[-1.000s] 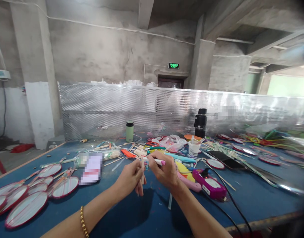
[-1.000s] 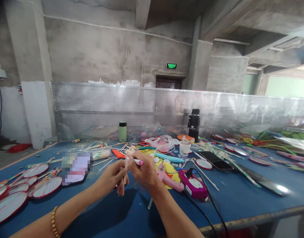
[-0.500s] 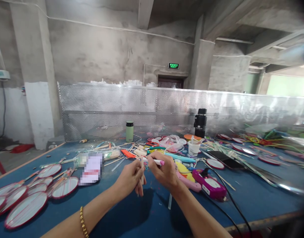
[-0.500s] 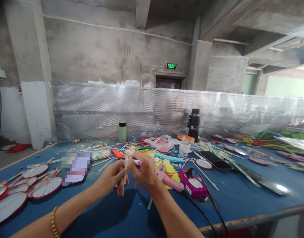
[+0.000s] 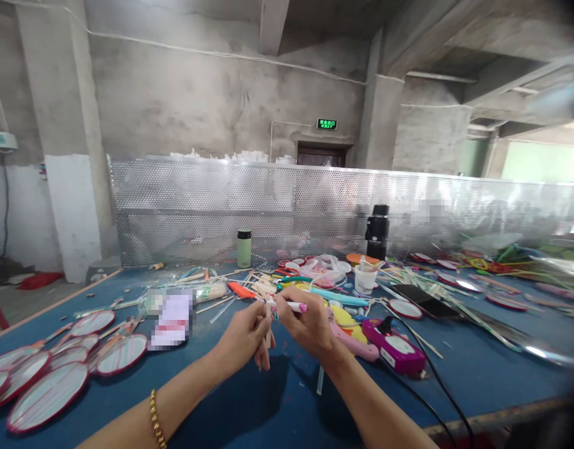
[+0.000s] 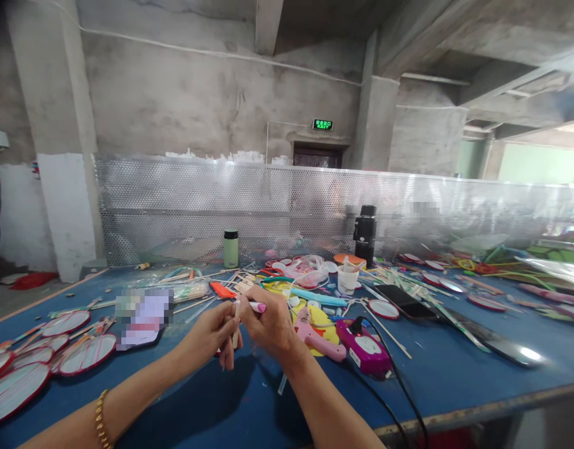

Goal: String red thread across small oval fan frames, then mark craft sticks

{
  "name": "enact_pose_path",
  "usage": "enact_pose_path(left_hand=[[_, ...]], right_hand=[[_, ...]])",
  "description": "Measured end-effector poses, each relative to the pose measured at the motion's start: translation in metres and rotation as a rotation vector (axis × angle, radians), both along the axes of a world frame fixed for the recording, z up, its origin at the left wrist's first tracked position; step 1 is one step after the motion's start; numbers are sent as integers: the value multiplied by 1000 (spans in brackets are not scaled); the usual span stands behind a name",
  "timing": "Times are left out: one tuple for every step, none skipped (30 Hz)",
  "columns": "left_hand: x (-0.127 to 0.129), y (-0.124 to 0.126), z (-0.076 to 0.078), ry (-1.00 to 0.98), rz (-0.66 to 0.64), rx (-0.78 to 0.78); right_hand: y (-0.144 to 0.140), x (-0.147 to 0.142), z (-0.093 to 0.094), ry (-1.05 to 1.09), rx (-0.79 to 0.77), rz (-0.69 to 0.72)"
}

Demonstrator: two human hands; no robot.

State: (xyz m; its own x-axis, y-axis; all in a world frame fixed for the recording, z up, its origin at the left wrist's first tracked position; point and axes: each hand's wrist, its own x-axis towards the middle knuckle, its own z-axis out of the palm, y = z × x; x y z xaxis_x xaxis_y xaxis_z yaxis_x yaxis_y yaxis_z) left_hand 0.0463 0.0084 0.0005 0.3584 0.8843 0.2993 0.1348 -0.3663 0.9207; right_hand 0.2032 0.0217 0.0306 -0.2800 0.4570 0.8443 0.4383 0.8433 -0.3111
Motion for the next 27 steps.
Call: enact_pose_path(left_hand=[[0,0,0,3,5,-4],[0,0,0,6,8,-7],[0,0,0,8,10,-9],[0,0,0,9,10,-10],[0,0,0,8,9,-10],[0,1,0,6,8,-7],[0,1,0,5,6,-4],[0,0,0,5,5,-3],[0,0,0,5,6,-2],[0,0,0,6,7,-3],[1,0,0,7,10,-7],[1,0,0,8,13,-12],[1,1,0,7,16,-18],[1,1,0,7,18,-24],[1,1,0,4,17,-28],[0,2,-1,0,14,-29],[0,2,-1,-7,10,-29],[0,2,-2,-13,8,-28],[0,2,-2,-15,6,-25],[0,2,-2,-16,5,-22],[0,2,-1,-15,5,-18],[0,1,-1,-12,5,-16],[0,1,0,-10,5,-16],[0,1,0,-8,6,-16],[0,1,1,-7,8,-17],[0,1,1,-6,11,-18],[0,1,2,-6,13,-17]], right_hand=[[0,0,0,8,4,-7],[0,0,1,16,10,-14],[0,0,1,23,15,-21],[0,1,1,27,18,-26],[0,1,0,27,17,-26],[1,1,0,21,16,-21],[1,1,0,16,13,-14],[1,1,0,10,10,-8],[1,2,-1,7,9,-6],[1,2,0,5,8,-11],[1,2,0,6,8,-21],[1,1,0,10,10,-32],[1,1,1,14,12,-41],[0,1,1,20,16,-44],[0,1,1,25,18,-40],[0,1,1,27,18,-28],[0,1,1,24,15,-14],[0,0,0,17,9,-2],[0,0,0,10,2,7],[0,1,-1,4,-4,11],[0,1,-1,1,-8,5],[-1,1,-1,1,-8,-6],[-1,1,0,5,-8,-20],[-1,1,1,12,-8,-32],[-2,1,1,19,-6,-42],[-2,1,2,27,-2,-49],[-2,1,3,33,2,-54]])
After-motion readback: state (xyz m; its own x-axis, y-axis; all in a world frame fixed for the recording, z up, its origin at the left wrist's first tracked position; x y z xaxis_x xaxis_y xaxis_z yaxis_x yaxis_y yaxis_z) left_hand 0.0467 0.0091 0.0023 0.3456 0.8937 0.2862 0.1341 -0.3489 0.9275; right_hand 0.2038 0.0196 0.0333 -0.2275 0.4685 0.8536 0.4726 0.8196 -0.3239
